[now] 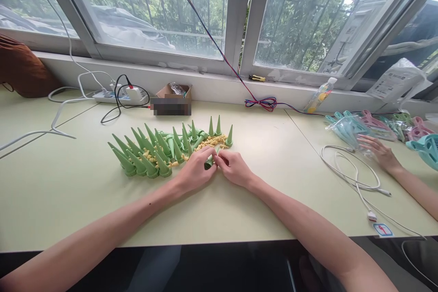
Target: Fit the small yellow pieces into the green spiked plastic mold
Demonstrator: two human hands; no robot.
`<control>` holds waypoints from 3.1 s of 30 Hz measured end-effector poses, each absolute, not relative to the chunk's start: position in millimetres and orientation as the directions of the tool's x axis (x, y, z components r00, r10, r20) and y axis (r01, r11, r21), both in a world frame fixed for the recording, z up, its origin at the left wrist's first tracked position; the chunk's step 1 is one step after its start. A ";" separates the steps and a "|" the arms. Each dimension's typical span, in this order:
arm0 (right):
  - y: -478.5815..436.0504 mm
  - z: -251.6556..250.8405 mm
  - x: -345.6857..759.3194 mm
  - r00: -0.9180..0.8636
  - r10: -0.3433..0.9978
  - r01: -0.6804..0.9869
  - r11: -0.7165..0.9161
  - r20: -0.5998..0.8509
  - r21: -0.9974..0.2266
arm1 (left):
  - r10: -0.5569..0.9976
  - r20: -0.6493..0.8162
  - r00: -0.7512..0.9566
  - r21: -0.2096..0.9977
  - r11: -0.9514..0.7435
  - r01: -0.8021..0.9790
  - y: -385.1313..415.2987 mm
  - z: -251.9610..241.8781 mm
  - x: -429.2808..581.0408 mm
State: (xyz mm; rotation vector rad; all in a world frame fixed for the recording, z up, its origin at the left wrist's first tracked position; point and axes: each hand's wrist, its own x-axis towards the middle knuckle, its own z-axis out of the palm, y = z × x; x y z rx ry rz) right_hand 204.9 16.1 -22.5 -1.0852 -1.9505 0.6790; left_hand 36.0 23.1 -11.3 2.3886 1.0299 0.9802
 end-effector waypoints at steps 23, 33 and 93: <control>16.8 -23.2 203.9 -0.302 0.865 0.425 0.499 0.401 -0.755 | 0.762 0.442 0.474 0.583 -0.645 0.493 21.3 -11.2 36.5; 17.0 -23.2 203.9 -0.306 0.866 0.439 0.498 0.396 -0.748 | 0.764 0.435 0.477 0.590 -0.642 0.490 21.6 -9.8 36.1; 16.7 -23.6 205.1 -0.334 0.865 0.459 0.495 0.374 -0.737 | 0.743 0.438 0.506 0.550 -0.667 0.503 22.1 -9.2 35.3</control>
